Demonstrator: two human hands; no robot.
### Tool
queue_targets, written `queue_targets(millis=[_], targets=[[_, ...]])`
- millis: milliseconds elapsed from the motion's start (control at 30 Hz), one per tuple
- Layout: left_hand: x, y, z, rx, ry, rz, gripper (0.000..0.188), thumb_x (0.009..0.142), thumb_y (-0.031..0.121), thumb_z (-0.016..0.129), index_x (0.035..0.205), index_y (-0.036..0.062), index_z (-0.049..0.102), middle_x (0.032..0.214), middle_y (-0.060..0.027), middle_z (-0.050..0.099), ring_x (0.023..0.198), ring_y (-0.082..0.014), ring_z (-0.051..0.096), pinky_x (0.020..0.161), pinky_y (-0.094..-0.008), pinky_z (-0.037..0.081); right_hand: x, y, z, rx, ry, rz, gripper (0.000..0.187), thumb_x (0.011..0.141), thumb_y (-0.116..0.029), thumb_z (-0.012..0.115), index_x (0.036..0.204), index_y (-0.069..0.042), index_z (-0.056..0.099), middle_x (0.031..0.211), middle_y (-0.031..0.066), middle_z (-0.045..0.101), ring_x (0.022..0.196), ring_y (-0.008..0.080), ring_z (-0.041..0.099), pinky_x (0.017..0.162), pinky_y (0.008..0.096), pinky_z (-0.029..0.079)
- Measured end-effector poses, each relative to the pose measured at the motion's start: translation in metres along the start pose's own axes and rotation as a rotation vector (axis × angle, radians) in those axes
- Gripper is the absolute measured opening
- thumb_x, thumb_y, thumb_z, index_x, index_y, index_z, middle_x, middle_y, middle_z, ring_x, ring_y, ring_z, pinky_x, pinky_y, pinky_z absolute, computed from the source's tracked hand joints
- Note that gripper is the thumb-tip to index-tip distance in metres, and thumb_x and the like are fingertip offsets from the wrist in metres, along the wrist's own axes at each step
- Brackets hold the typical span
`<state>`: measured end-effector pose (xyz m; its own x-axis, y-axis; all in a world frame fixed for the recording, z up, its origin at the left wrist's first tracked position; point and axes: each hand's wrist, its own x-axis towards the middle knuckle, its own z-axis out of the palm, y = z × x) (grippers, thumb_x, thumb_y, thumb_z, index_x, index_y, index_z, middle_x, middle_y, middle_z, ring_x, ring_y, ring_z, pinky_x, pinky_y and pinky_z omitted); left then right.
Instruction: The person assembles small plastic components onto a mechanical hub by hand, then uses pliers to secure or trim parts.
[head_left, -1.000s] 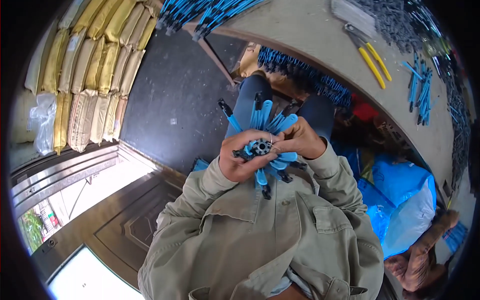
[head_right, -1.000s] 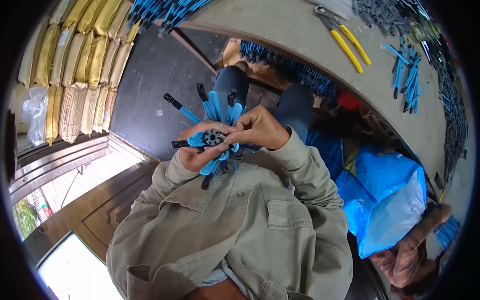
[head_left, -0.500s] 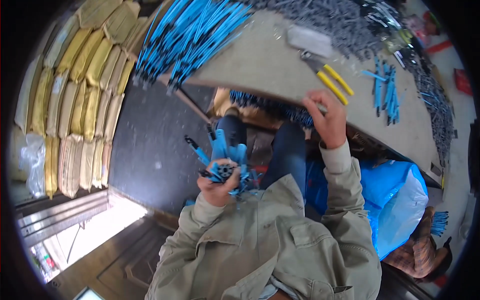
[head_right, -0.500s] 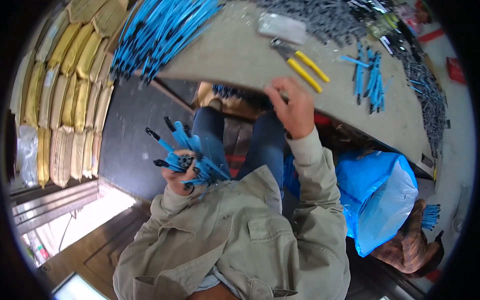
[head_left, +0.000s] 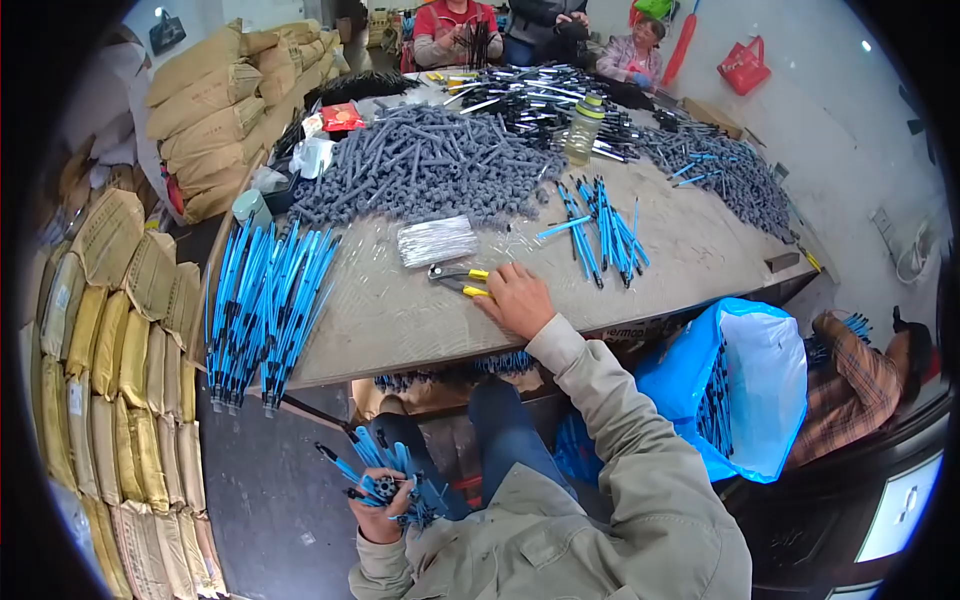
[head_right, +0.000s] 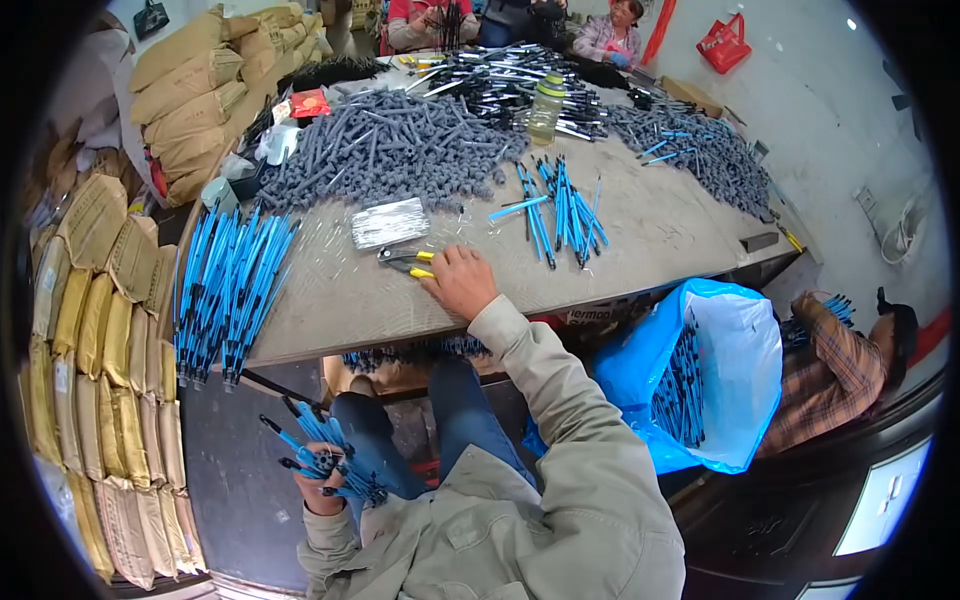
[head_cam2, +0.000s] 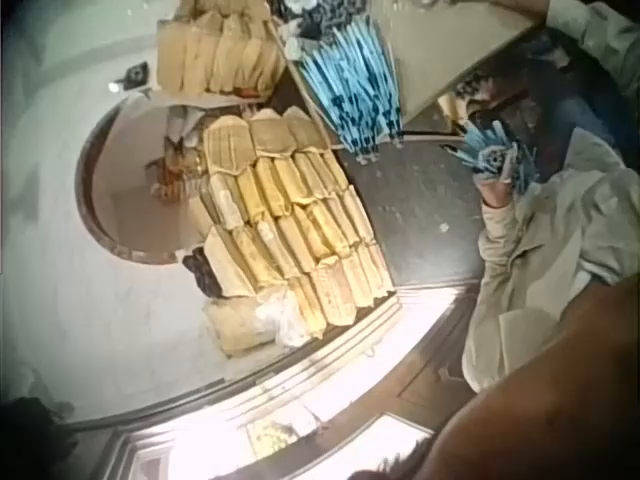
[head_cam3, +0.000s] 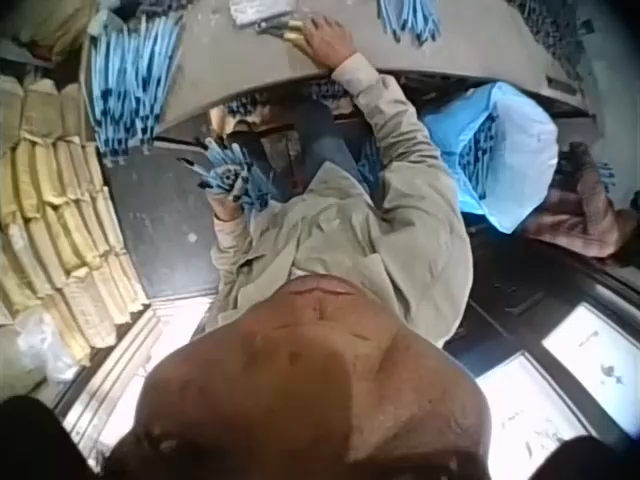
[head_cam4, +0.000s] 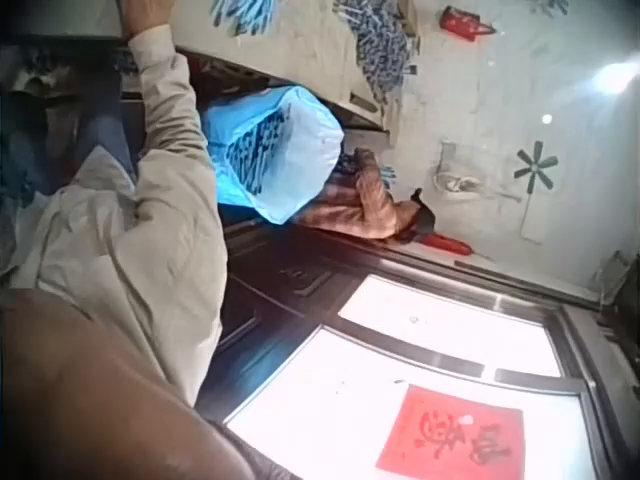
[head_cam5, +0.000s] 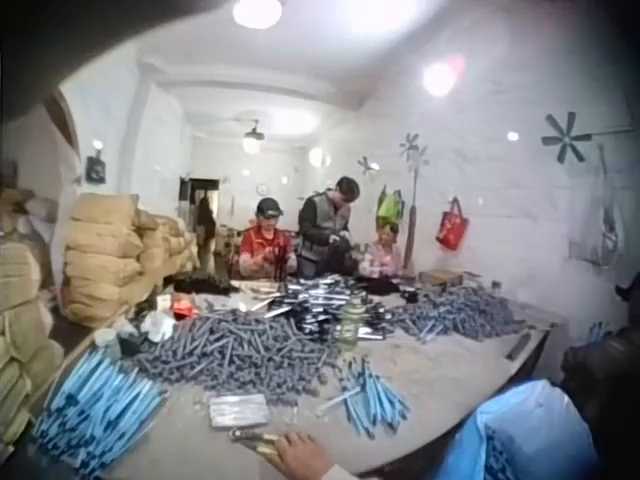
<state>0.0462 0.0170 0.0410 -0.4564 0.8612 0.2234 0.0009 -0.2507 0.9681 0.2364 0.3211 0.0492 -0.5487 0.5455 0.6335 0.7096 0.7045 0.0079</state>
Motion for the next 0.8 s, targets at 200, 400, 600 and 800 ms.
queue_targets(millis=[200, 400, 600, 800], targets=[[-0.004, 0.0, -0.009, 0.052, -0.07, -0.086, 0.026, 0.067, -0.005, 0.07, 0.092, -0.0017, 0.061, 0.065, -0.002, 0.056, 0.053, -0.0064, 0.049, 0.048, -0.0211, 0.038, -0.032, -0.029, -0.02, 0.612, -0.058, 0.308, 0.024, 0.081, -0.027, 0.061, 0.085, -0.005, 0.052, 0.082, 0.0091, 0.054, 0.065, 0.0264, 0.055, 0.057, 0.0339, 0.045], [-0.013, -0.018, -0.025, 0.006, -0.143, -0.193, 0.032, 0.068, 0.0, 0.074, 0.098, -0.0006, 0.063, 0.073, -0.0017, 0.059, 0.063, -0.0068, 0.053, 0.057, -0.0211, 0.043, -0.065, -0.115, -0.074, 1.206, -0.272, 0.235, 0.007, 0.077, -0.008, 0.062, 0.082, -0.007, 0.057, 0.086, 0.0117, 0.058, 0.067, 0.0253, 0.058, 0.059, 0.029, 0.045], [0.005, 0.008, -0.007, 0.083, -0.243, -0.24, 0.039, 0.068, 0.003, 0.075, 0.104, -0.0017, 0.06, 0.079, -0.003, 0.06, 0.071, -0.0081, 0.054, 0.064, -0.023, 0.044, -0.05, -0.115, -0.097, 0.263, -0.048, -0.348, 0.023, 0.069, -0.009, 0.065, 0.092, -0.014, 0.064, 0.106, 0.0091, 0.055, 0.097, 0.0261, 0.053, 0.081, 0.0405, 0.039], [-0.008, 0.011, -0.017, 0.07, -0.226, -0.23, 0.038, 0.065, 0.004, 0.078, 0.098, -0.0021, 0.062, 0.079, -0.0043, 0.061, 0.07, -0.0082, 0.055, 0.062, -0.0235, 0.045, -0.049, -0.129, -0.066, -0.057, 0.276, -0.572, 0.026, 0.08, -0.021, 0.059, 0.105, -0.019, 0.062, 0.124, -0.0015, 0.045, 0.115, 0.0162, 0.044, 0.103, 0.0437, 0.023]])
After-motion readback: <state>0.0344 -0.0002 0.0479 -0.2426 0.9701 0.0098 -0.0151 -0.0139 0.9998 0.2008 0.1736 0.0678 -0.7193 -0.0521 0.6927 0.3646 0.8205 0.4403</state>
